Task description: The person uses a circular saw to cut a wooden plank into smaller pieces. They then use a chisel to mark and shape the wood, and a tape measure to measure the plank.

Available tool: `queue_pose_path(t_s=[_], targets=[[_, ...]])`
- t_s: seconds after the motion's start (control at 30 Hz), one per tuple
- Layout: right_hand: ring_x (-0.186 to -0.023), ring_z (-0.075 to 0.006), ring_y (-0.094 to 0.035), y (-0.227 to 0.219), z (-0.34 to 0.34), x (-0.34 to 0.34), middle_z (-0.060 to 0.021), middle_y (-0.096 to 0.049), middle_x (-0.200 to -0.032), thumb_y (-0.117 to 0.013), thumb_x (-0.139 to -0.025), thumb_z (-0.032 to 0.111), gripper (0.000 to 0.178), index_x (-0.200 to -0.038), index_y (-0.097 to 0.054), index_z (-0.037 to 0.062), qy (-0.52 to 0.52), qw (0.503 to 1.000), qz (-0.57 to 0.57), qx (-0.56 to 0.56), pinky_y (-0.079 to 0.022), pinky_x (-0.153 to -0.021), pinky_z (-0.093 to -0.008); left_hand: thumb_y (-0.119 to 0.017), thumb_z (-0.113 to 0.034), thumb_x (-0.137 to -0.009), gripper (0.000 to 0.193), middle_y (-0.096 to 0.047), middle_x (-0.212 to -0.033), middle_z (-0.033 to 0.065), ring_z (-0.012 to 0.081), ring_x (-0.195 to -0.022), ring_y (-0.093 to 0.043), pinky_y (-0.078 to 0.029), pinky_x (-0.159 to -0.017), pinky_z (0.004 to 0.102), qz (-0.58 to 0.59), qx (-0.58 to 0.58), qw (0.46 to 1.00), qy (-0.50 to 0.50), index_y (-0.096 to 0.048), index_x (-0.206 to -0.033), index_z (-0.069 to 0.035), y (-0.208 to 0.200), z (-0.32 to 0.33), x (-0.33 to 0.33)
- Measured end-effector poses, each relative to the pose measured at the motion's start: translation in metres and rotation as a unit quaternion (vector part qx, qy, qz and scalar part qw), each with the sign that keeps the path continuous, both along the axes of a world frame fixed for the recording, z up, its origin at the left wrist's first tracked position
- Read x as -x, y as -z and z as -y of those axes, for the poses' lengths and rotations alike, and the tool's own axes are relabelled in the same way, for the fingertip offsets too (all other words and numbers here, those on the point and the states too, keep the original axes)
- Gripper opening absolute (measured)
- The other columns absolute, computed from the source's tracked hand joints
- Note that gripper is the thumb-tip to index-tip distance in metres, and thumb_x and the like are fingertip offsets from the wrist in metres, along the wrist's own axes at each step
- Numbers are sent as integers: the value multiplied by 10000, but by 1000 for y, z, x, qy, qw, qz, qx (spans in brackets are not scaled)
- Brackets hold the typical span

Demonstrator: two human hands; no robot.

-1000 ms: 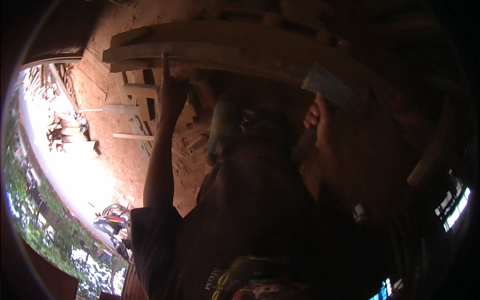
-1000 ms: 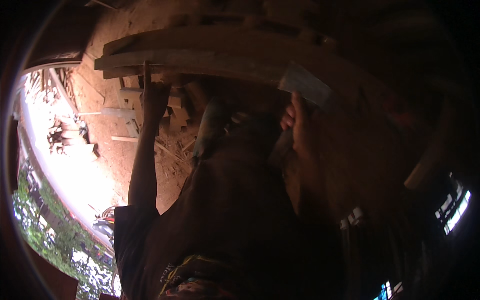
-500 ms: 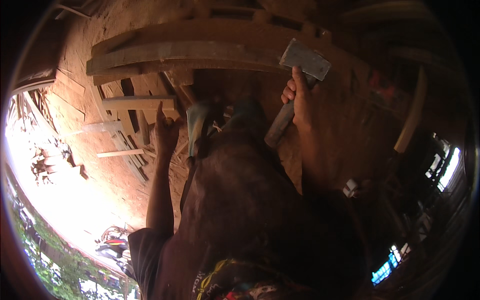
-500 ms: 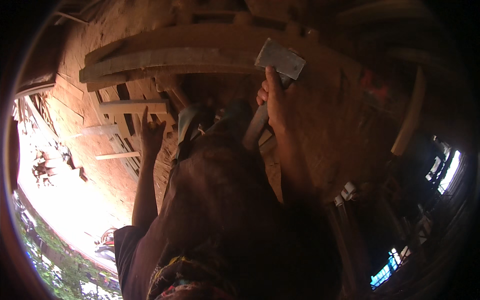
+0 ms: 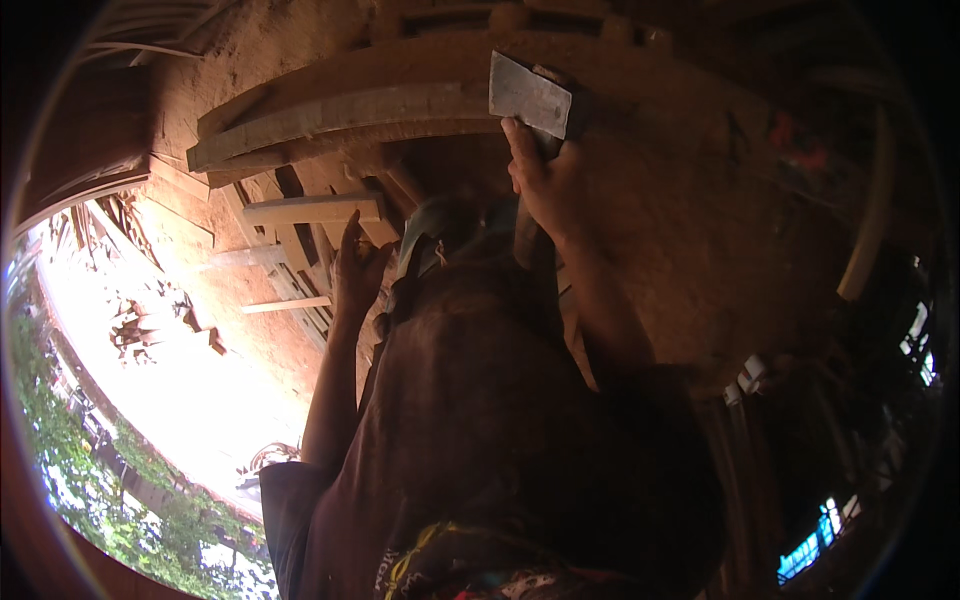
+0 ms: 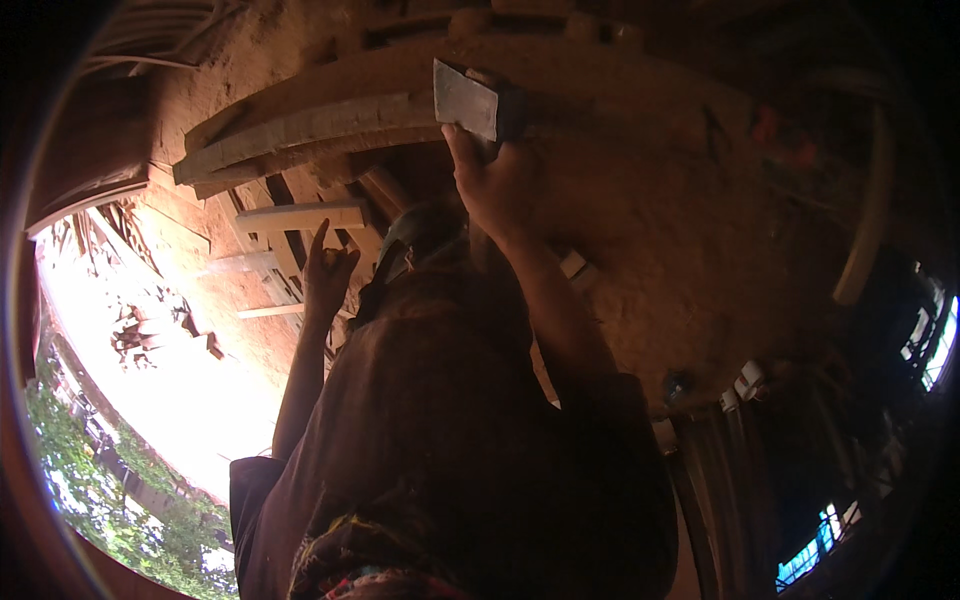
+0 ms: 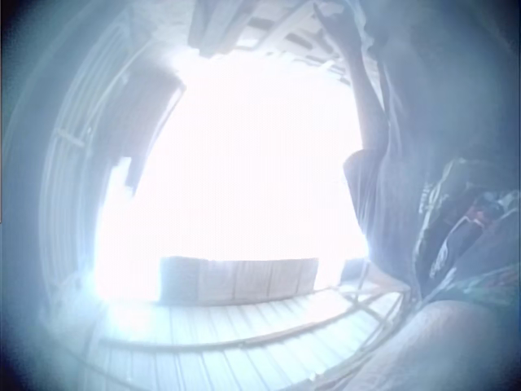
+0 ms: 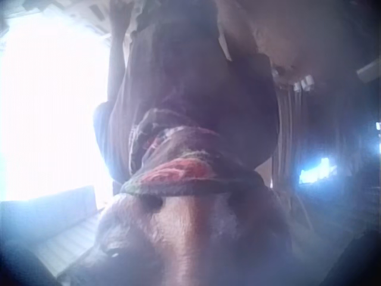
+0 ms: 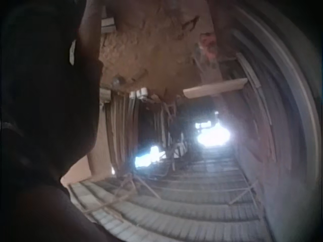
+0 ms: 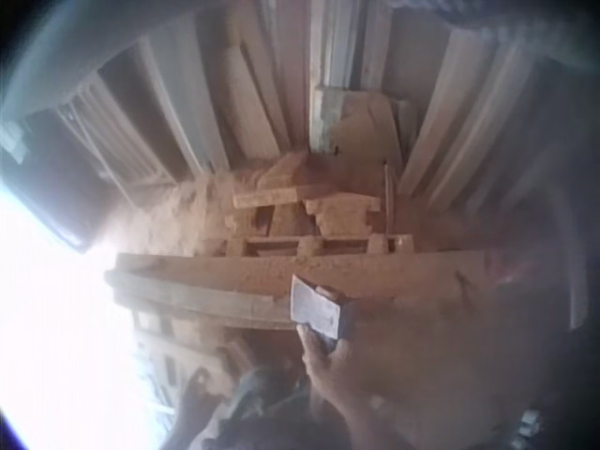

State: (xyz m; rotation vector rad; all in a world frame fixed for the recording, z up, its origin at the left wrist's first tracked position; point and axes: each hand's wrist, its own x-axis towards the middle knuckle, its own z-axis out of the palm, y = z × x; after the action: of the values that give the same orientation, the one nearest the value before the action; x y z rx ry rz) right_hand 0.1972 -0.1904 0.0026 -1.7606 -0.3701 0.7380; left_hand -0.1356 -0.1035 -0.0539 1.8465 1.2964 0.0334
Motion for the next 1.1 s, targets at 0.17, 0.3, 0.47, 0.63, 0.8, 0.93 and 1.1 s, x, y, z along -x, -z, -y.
queue_pose_path(t_s=[0.17,0.3,0.47,0.63,0.8,0.93,1.1], targets=[[-547,-70,-539,-3,3,9,-6,-621,-828,-740,-1053,223,306,-1225,-607,8,61,997,-33,-16,-444,-484,-268,-852,-163,-932,784,-722,-1033,179,262,-884,-707,-576,-809,418,-11,-4,1000,-14,-483,-1620,-96,-8,-2,-5],[-642,-97,-600,4,3,-1,-46,-671,-910,-745,-1045,239,352,-1280,-620,10,-3,996,-20,85,-487,-568,-297,-866,-180,-920,799,-687,-844,115,205,-739,-649,-553,-722,396,-19,30,999,-22,-489,-1619,-97,-11,0,-13],[-767,-137,-695,-20,1,11,-102,-727,-980,-767,-1025,314,426,-1292,-666,-2,80,993,-87,-4,-572,-693,-346,-882,-253,-913,824,-618,-751,94,200,-661,-577,-510,-660,402,-3,-8,1000,5,-489,-1624,-121,2,15,4],[-547,-69,-506,4,0,0,-9,-620,-878,-743,-1046,185,313,-1263,-592,18,6,998,-61,-10,-435,-476,-274,-880,-259,-914,822,-616,-751,101,214,-663,-583,-516,-673,410,-15,16,1000,11,-489,-1626,-132,13,6,6],[-552,-62,-495,-19,-5,6,9,-595,-850,-749,-1041,178,262,-1202,-606,30,94,985,-141,-37,-433,-484,-276,-880,-260,-912,822,-674,-803,126,225,-708,-640,-539,-709,413,-29,-1,999,14,-489,-1622,-123,9,-3,7],[-563,-55,-486,-16,-6,9,18,-569,-808,-736,-1048,166,185,-1137,-642,35,99,986,-124,-59,-431,-499,-274,-884,-228,-908,748,-686,-799,82,176,-726,-653,-549,-723,378,-25,-4,1000,14,-557,-1575,-131,0,-11,-3],[-643,-67,-535,-10,22,-20,9,-601,-853,-725,-1053,146,174,-1159,-691,13,31,993,-106,-39,-473,-557,-281,-892,-202,-893,596,-733,-857,95,180,-787,-700,-569,-750,386,30,1,998,63,-654,-1432,-111,-29,-14,-58]])
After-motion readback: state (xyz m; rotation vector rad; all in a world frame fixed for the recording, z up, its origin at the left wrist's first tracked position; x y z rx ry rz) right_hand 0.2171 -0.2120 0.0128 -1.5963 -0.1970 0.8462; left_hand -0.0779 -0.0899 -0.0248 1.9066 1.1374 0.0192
